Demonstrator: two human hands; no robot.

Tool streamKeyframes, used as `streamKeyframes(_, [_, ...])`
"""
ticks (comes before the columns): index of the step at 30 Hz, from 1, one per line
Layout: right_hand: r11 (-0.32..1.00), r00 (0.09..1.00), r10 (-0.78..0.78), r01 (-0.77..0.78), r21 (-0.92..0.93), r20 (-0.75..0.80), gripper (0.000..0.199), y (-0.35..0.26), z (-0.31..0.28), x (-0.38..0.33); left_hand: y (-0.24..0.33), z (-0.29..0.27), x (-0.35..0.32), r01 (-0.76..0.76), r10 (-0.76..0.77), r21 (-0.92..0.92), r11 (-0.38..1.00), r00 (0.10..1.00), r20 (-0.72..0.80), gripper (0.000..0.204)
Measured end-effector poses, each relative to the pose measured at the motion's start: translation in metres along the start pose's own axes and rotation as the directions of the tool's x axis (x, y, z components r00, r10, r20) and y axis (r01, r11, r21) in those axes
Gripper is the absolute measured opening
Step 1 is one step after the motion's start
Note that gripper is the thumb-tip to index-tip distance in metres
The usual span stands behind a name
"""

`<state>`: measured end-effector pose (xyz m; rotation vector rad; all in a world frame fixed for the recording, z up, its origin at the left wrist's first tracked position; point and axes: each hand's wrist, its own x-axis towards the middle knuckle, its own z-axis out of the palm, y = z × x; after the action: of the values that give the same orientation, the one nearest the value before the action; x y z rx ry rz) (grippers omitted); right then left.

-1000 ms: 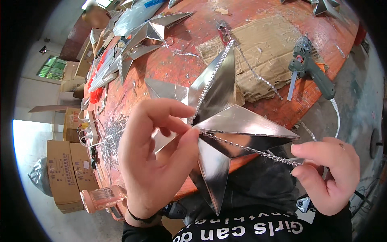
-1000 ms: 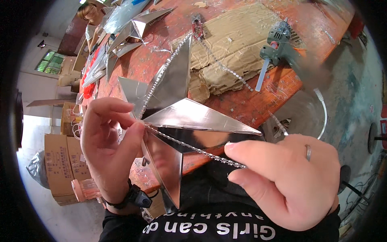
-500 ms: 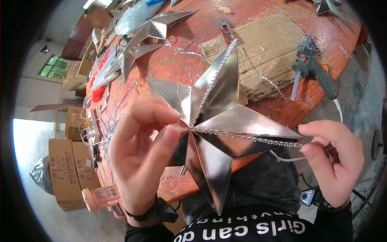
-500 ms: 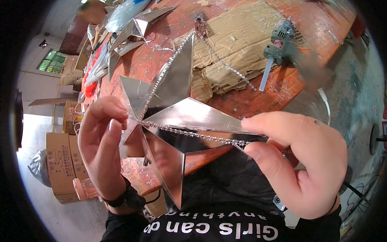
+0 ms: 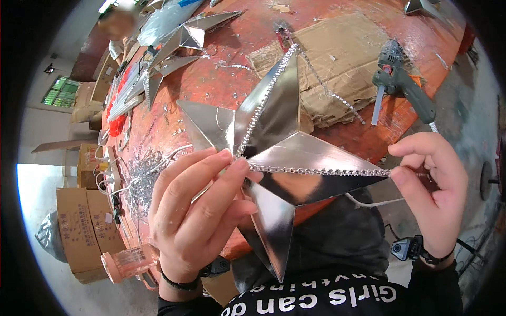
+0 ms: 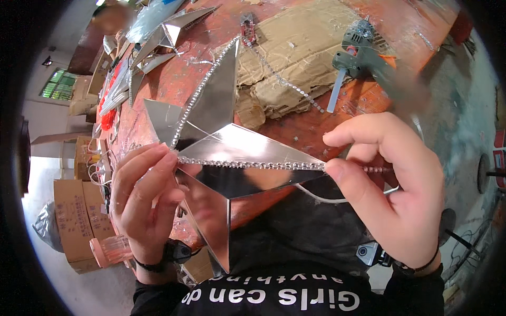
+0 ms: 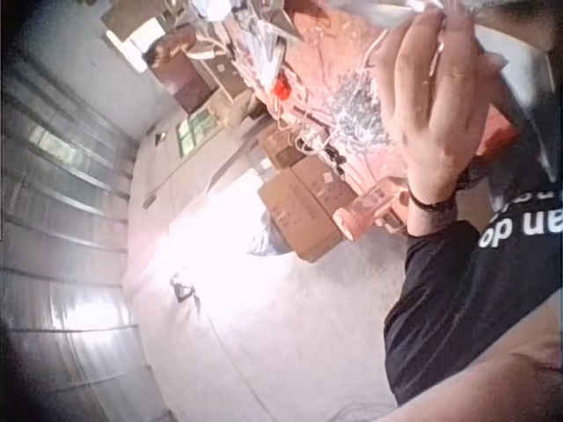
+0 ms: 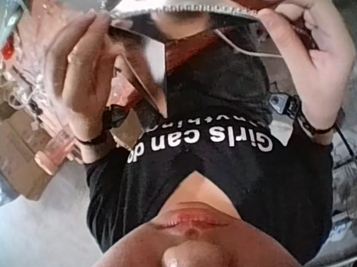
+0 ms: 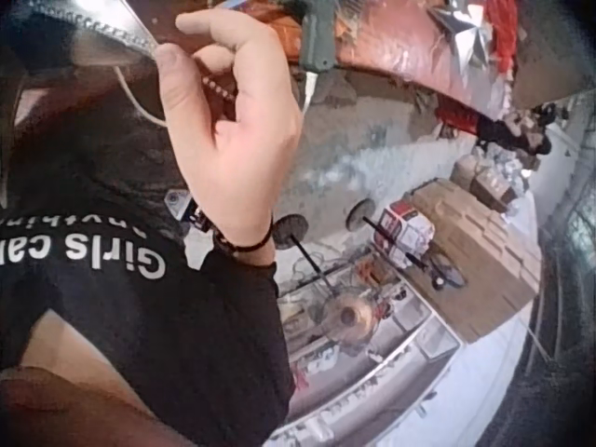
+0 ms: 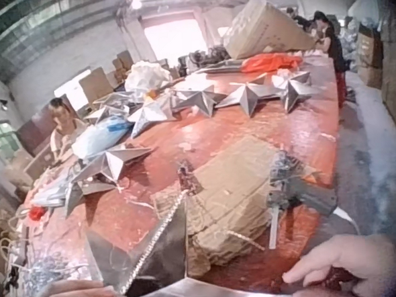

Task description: The person applies a silver beaded chain to the edges of a large silver star using a hot glue gun. They repeatedly apply glue and press the chain into place along the star's points.

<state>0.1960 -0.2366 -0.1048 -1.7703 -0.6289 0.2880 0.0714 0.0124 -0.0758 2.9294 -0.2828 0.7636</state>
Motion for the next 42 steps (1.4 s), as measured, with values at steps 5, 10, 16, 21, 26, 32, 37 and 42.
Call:
streamKeyframes(5, [0.98,0.992,0.104,-0.115,0.165,0.074,0.017,0.006,0.0,0.0,0.001,0.0,-0.001,0.004,-0.004,0.011,1.0,1.0,-0.012,0.037])
streamKeyframes(10, [0.964,0.986,0.144,-0.159,0.214,0.084,0.013,0.01,0.0,0.0,0.002,0.003,-0.002,0.011,-0.011,0.004,1.0,1.0,-0.021,0.037])
streamKeyframes(16, [0.946,0.98,0.17,-0.192,0.26,0.105,0.008,0.011,0.0,0.002,0.003,0.003,-0.003,0.038,-0.038,-0.009,0.999,0.999,-0.021,0.035])
streamKeyframes(21, [0.932,0.971,0.2,-0.23,0.28,0.132,0.009,0.012,0.0,0.002,0.004,0.003,-0.004,0.052,-0.052,-0.008,0.999,0.998,-0.024,0.034])
streamKeyframes(26, [0.921,0.963,0.198,-0.246,0.302,0.181,0.01,0.016,-0.001,0.004,0.006,0.004,-0.005,0.07,-0.071,-0.017,0.997,0.997,-0.03,0.033])
streamKeyframes(32, [0.815,0.927,0.224,-0.348,0.464,0.302,0.011,0.026,-0.006,0.007,0.007,0.005,-0.006,0.099,-0.1,-0.032,0.995,0.994,-0.039,0.033])
streamKeyframes(37, [0.773,0.968,0.223,-0.25,0.583,0.12,0.015,0.048,-0.003,0.007,0.008,0.004,-0.006,0.107,-0.108,-0.042,0.993,0.994,-0.033,0.032])
streamKeyframes(42, [0.893,0.907,-0.398,0.349,-0.283,-0.136,0.022,0.033,-0.001,0.006,0.007,0.003,-0.009,0.145,-0.146,-0.07,0.987,0.989,-0.023,0.032])
